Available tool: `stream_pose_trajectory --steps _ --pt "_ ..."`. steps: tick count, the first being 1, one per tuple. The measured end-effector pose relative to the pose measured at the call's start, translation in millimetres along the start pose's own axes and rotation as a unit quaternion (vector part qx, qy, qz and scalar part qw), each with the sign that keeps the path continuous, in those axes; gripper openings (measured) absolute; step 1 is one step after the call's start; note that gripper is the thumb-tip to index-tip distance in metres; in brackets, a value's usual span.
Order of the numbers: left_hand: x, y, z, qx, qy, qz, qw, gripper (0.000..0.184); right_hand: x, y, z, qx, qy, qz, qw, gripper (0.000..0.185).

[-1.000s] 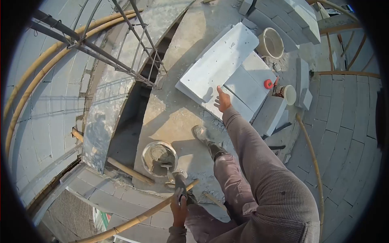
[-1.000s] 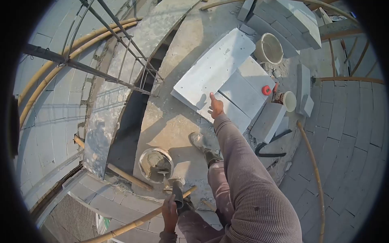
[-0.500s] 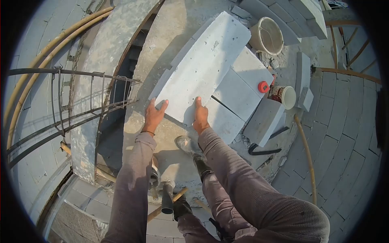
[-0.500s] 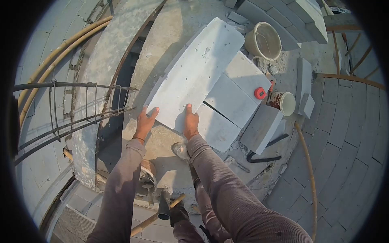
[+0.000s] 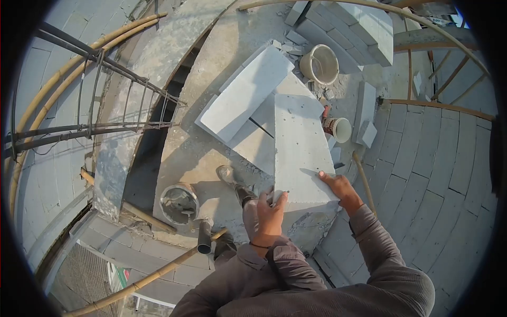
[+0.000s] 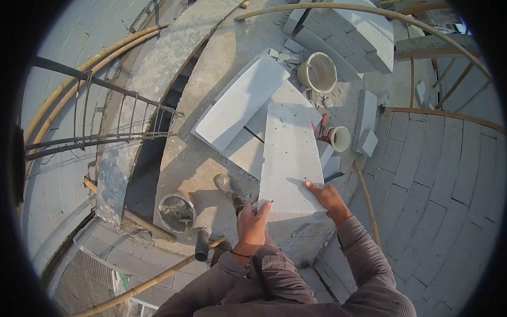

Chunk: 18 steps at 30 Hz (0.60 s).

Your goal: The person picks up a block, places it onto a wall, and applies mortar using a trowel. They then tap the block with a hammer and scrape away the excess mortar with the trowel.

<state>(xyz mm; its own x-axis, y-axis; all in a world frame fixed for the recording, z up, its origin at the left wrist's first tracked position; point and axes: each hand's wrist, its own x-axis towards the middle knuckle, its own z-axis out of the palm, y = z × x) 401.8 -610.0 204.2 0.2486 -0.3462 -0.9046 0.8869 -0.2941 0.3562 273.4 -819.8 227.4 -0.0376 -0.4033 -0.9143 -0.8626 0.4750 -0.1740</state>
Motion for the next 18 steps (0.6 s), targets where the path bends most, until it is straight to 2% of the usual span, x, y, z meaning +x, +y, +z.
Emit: stream_pose_trajectory --steps 2,4,5,6,8,9,10,11,12,13,14,16,18 --pt "-48.1 -9.3 5.9 0.030 0.016 0.001 0.999 0.051 -45.5 1.4 -19.7 -0.009 -0.016 0.031 0.999 0.077" --pt "-66.3 -27.6 10.4 -0.057 -0.007 -0.009 0.998 0.053 -67.9 -3.9 -32.3 -0.019 -0.030 0.023 0.999 0.079" --pt "-81.9 -33.0 4.5 -0.089 -0.028 -0.060 0.994 0.056 -76.4 6.1 -31.8 -0.039 -0.041 0.045 0.997 0.080" --pt "-91.4 -36.7 0.5 -0.103 -0.020 -0.046 0.993 0.056 -84.5 10.4 -30.9 -0.060 -0.052 0.060 0.995 0.080" --pt "-106.5 -43.4 -5.9 -0.123 -0.024 -0.105 0.987 0.055 -104.6 14.8 -24.8 -0.051 -0.080 0.107 0.990 0.079" --pt "-112.6 -41.1 -9.8 -0.105 -0.019 -0.113 0.988 0.055 -107.3 25.7 -26.9 -0.002 -0.143 0.103 0.984 0.070" --pt "-117.3 -38.8 -15.8 -0.095 -0.004 -0.117 0.989 0.056 -117.8 23.7 -16.3 0.016 -0.147 0.128 0.981 0.064" --pt "-118.7 -41.6 -20.6 -0.044 0.005 -0.108 0.993 0.063 -110.2 35.8 -11.6 0.012 -0.134 0.170 0.976 0.063" --pt "-116.6 -47.5 -26.0 0.002 0.018 -0.103 0.994 0.071 -93.7 55.5 -20.9 -0.010 -0.201 0.148 0.968 0.064" --pt "-115.8 -53.7 -34.1 -0.036 -0.006 -0.104 0.994 0.080 -106.6 55.1 -15.7 0.053 -0.257 0.162 0.951 0.053" --pt "-113.6 -64.6 -37.9 -0.069 -0.037 -0.100 0.992 0.089 -113.7 57.0 -14.3 0.065 -0.285 0.169 0.941 0.053" --pt "-87.0 -111.6 -35.4 -0.031 -0.019 -0.078 0.996 0.099 -128.5 55.8 5.6 0.056 -0.289 0.167 0.941 0.054" --pt "-126.3 -81.2 -60.4 -0.042 0.037 -0.055 0.997 0.098 -148.0 56.2 29.5 0.039 -0.289 0.154 0.944 0.054"
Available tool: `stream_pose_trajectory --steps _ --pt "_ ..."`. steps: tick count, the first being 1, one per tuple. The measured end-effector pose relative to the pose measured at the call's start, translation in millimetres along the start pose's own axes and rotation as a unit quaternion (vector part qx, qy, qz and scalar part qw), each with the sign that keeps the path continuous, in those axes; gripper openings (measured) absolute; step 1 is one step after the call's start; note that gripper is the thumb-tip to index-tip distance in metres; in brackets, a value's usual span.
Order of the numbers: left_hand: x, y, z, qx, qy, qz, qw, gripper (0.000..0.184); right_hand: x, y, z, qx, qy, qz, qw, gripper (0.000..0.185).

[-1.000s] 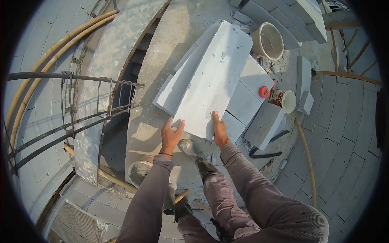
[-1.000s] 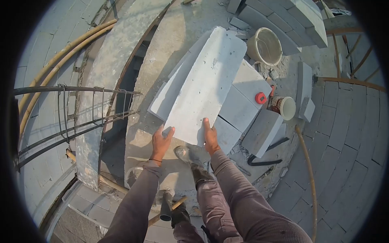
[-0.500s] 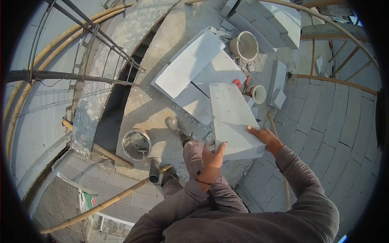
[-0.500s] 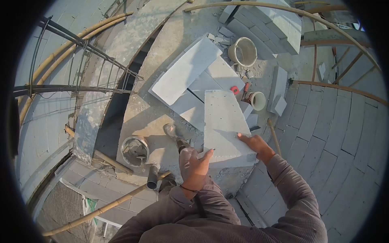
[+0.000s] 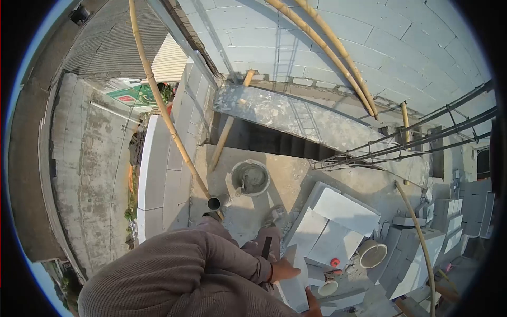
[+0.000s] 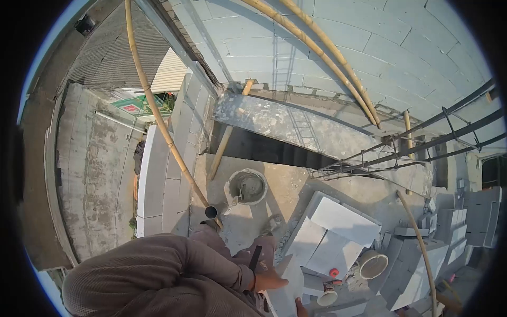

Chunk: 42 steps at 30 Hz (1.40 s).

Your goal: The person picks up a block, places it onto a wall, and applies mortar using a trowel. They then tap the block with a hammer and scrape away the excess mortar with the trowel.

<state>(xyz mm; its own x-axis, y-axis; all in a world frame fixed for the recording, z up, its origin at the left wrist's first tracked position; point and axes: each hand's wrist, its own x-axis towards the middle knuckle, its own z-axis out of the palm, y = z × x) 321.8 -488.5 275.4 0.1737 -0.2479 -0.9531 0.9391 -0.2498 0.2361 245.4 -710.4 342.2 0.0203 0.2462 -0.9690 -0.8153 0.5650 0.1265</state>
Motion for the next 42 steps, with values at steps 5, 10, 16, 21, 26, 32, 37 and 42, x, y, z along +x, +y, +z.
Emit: stream_pose_trajectory --steps 5,10,16,21,26,32,37,42 --pt "-110.1 32.3 -124.9 -0.015 -0.078 0.137 0.987 0.086 -7.1 7.8 85.1 -0.083 0.000 -0.039 0.996 0.056" --pt "-128.4 -31.1 -228.9 0.225 -0.122 0.443 0.860 0.079 -50.0 26.4 181.5 -0.240 0.047 -0.101 0.964 0.057" --pt "-117.9 -68.2 -345.1 -0.316 -0.162 0.310 0.882 0.084 -149.3 59.5 341.3 -0.587 0.223 -0.178 0.758 0.063" --pt "-44.1 -62.7 -336.4 -0.666 -0.388 0.165 0.615 0.091 -236.9 147.2 460.7 -0.897 0.273 -0.184 0.296 0.097" --pt "-64.2 -80.8 -339.7 -0.703 -0.427 0.362 0.439 0.089 -254.6 189.6 430.0 -0.920 0.243 -0.307 -0.002 0.113" --pt "-168.9 -111.7 -432.5 -0.635 -0.225 0.509 0.536 0.108 -178.6 122.9 352.7 -0.850 0.134 -0.510 -0.011 0.122" --pt "-244.6 -175.3 -467.5 -0.642 -0.052 0.584 0.494 0.107 -109.7 95.6 390.1 -0.779 -0.043 -0.625 0.020 0.110" --pt "-288.4 -255.9 -482.7 -0.663 0.113 0.652 0.351 0.089 -68.2 97.6 482.4 -0.764 -0.153 -0.627 -0.007 0.106"
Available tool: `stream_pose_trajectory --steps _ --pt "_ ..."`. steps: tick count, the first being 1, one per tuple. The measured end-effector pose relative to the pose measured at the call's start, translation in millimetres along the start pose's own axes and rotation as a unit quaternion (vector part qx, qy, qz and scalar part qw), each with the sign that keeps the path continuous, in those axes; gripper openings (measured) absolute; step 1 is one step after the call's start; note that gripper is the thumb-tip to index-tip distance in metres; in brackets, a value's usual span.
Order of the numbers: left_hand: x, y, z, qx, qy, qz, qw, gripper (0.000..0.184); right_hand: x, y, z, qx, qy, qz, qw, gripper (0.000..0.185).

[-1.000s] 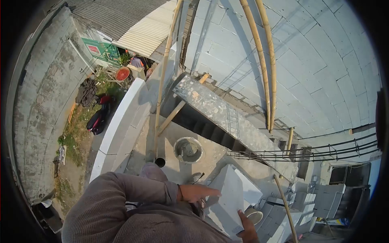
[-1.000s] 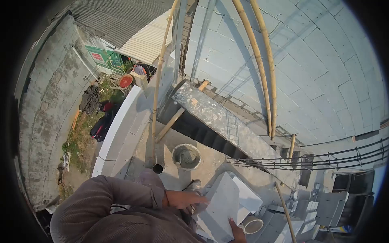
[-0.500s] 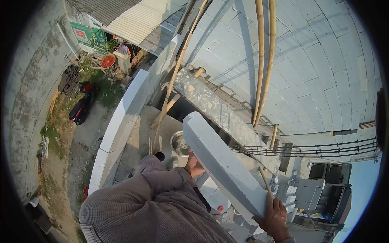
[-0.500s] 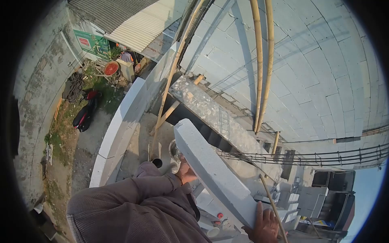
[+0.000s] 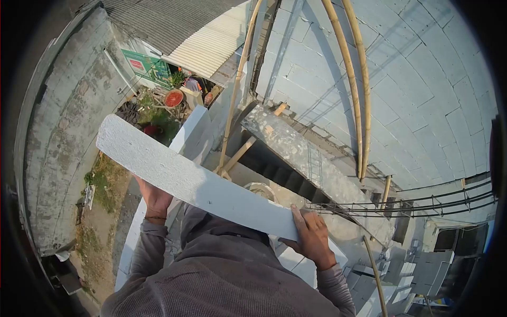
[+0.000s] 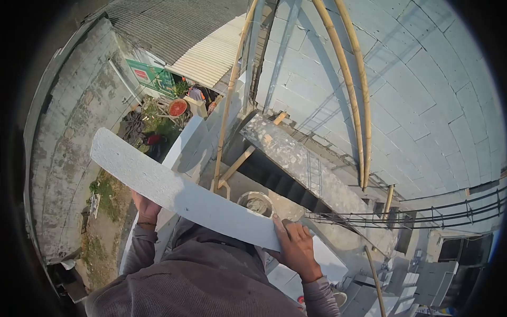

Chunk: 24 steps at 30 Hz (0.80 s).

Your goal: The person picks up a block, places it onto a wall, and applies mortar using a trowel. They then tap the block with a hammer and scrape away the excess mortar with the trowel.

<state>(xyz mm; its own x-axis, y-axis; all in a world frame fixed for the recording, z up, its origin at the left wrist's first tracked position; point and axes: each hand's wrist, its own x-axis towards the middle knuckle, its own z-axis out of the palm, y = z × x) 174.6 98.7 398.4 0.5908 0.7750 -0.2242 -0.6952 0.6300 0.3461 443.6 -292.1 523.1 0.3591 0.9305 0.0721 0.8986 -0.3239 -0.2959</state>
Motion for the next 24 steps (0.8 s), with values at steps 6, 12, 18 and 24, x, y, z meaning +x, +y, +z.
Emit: stream_pose_trajectory --steps 6,12,18,24 --pt "-0.4 95.1 -56.2 -0.039 0.073 0.155 0.985 0.079 155.9 -11.2 -1.9 0.019 0.027 -0.173 0.984 0.098" --pt "65.0 183.4 -93.3 -0.009 0.055 0.262 0.964 0.078 349.7 -56.1 -1.8 0.007 -0.016 -0.303 0.953 0.107" --pt "171.9 262.6 -93.5 -0.012 -0.027 0.304 0.952 0.078 593.5 -108.4 30.4 0.015 -0.084 -0.356 0.931 0.107" --pt "257.6 299.6 -54.8 -0.133 -0.032 0.373 0.918 0.093 760.5 -117.4 40.6 -0.056 -0.112 -0.416 0.901 0.087"
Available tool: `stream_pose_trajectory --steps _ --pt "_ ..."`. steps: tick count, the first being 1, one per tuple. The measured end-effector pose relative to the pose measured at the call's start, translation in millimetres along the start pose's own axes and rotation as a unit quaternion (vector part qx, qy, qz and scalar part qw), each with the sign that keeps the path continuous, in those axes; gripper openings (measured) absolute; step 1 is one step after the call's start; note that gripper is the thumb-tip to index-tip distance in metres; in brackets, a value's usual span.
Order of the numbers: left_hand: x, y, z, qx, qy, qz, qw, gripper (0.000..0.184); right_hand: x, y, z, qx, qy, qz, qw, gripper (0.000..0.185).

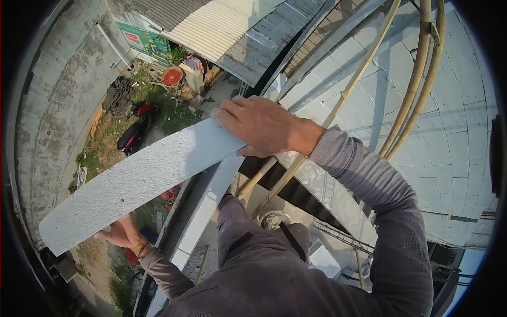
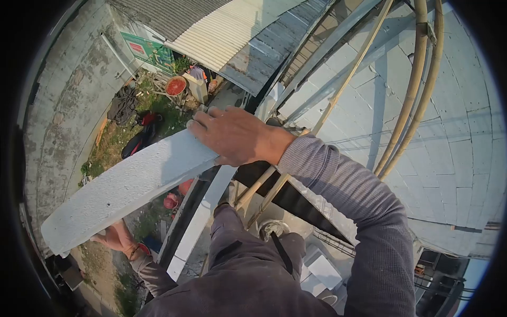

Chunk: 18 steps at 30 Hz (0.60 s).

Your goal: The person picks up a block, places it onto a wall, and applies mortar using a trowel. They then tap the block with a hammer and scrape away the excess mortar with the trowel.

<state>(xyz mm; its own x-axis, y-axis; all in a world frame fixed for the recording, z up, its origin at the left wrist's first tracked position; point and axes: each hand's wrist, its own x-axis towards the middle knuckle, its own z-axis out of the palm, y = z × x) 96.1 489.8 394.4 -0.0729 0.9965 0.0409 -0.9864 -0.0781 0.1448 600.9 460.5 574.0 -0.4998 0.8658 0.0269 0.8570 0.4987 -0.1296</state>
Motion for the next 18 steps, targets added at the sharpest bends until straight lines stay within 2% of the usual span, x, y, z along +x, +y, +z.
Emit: stream_pose_trajectory --steps 1,3,4,5,6,9,13,15,17,18 --pt "13.1 -2.0 8.1 -0.004 0.000 -0.003 1.000 0.093 9.0 17.3 -4.9 -0.021 -0.008 -0.005 1.000 0.084" --pt "26.7 1.2 19.8 0.040 -0.180 -0.040 0.982 0.094 24.4 46.5 -24.6 -0.039 -0.019 0.001 0.999 0.083" --pt "30.6 12.1 9.2 0.035 -0.179 -0.038 0.982 0.094 33.2 61.0 -37.7 -0.057 -0.024 0.001 0.998 0.081" --pt "34.1 34.3 -4.4 0.018 -0.061 0.010 0.998 0.090 40.3 72.0 -48.8 -0.077 -0.003 -0.023 0.997 0.079" --pt "36.7 40.3 -20.7 0.032 0.005 0.036 0.999 0.084 49.9 82.8 -49.2 -0.078 -0.004 -0.024 0.997 0.079" --pt "37.2 -5.3 -85.6 0.069 0.120 0.006 0.990 0.068 74.2 121.7 -47.0 -0.158 -0.026 -0.050 0.986 0.079" --pt "41.7 -84.2 -148.5 0.095 0.221 -0.054 0.969 0.049 94.5 181.8 3.5 -0.202 -0.149 -0.056 0.966 0.080" --pt "46.0 -116.8 -173.3 0.125 0.272 -0.058 0.952 0.047 96.3 213.7 36.8 -0.214 -0.191 -0.056 0.956 0.080" --pt "49.0 -149.1 -208.1 0.213 0.249 -0.136 0.935 0.046 93.7 246.1 65.4 -0.179 -0.270 -0.035 0.945 0.074" --pt "50.0 -163.7 -226.2 0.209 0.257 -0.128 0.935 0.046 90.3 261.5 80.2 -0.180 -0.275 -0.046 0.943 0.074"
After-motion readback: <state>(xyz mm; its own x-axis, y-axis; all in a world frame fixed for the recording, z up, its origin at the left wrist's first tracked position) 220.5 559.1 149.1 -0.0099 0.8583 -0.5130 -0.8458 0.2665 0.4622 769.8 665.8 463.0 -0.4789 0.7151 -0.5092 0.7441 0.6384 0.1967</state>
